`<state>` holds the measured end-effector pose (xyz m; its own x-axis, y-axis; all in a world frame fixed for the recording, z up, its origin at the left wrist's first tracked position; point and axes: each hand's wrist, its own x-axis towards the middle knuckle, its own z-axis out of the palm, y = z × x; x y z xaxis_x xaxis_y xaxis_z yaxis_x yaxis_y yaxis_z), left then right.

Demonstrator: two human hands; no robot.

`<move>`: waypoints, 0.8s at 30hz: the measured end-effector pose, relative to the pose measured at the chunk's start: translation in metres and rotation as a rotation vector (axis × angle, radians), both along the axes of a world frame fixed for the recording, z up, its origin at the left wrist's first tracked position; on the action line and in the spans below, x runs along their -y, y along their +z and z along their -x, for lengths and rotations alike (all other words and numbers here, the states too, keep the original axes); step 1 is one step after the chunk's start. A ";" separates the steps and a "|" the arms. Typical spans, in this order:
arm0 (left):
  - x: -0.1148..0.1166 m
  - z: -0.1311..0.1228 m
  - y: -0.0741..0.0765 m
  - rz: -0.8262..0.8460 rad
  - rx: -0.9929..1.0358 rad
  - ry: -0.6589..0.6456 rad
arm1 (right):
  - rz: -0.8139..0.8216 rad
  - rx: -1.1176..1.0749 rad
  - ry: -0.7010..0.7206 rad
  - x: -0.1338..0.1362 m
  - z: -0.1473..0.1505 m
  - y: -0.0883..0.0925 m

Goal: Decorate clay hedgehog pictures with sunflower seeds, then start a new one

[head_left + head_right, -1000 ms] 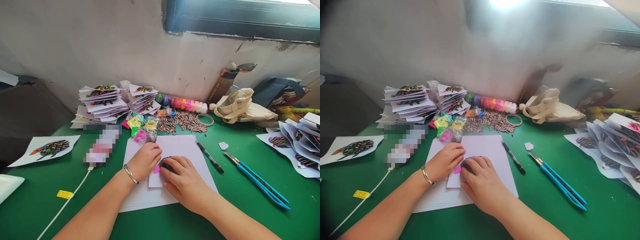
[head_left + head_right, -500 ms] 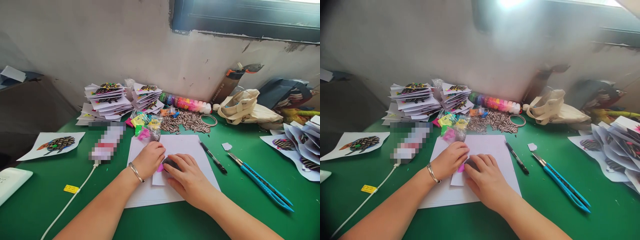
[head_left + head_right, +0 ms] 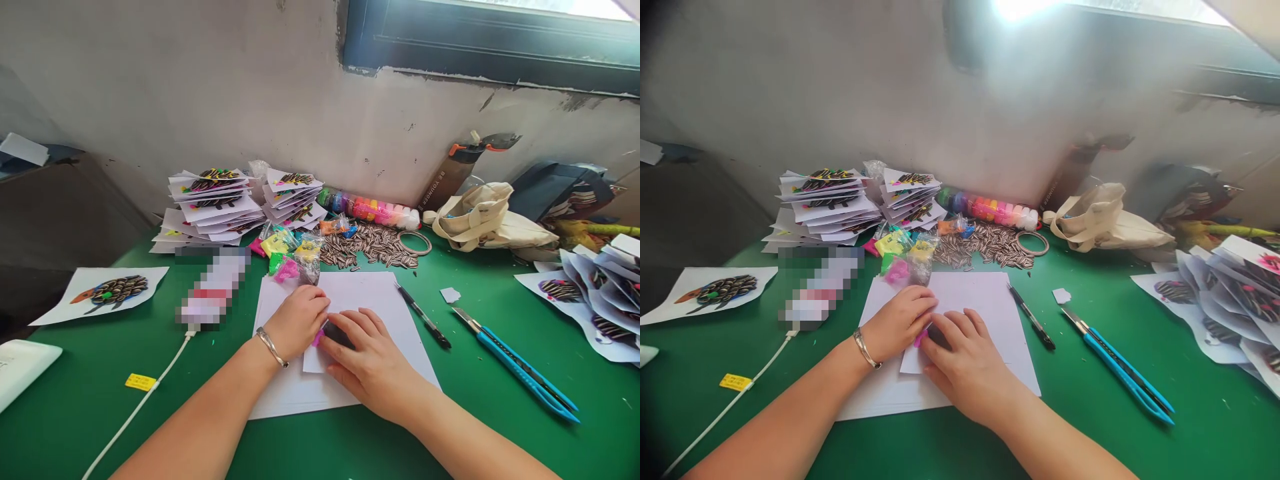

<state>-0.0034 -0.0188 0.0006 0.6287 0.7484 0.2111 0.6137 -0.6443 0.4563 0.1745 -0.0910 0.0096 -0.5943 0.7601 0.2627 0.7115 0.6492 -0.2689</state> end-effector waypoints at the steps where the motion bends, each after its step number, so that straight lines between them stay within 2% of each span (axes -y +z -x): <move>1: 0.000 0.000 0.000 -0.003 0.001 -0.001 | -0.003 0.000 0.006 0.000 0.001 0.000; 8: 0.000 0.000 0.000 -0.002 -0.004 -0.004 | 0.014 -0.109 0.007 -0.002 -0.003 0.000; 13: 0.001 0.001 0.000 0.003 -0.006 -0.001 | -0.024 -0.185 -0.188 -0.038 -0.031 0.002; 15: 0.001 0.000 0.000 0.005 -0.006 -0.001 | -0.045 -0.081 -0.296 -0.060 -0.040 0.005; 18: 0.001 0.000 0.001 0.011 0.000 0.005 | -0.058 0.237 -0.328 -0.091 -0.042 0.007; 21: 0.001 0.000 0.002 0.016 0.006 0.010 | -0.067 0.337 -0.333 -0.113 -0.034 0.004; 24: 0.001 0.001 0.000 0.005 0.009 0.013 | -0.072 0.377 -0.327 -0.124 -0.026 -0.002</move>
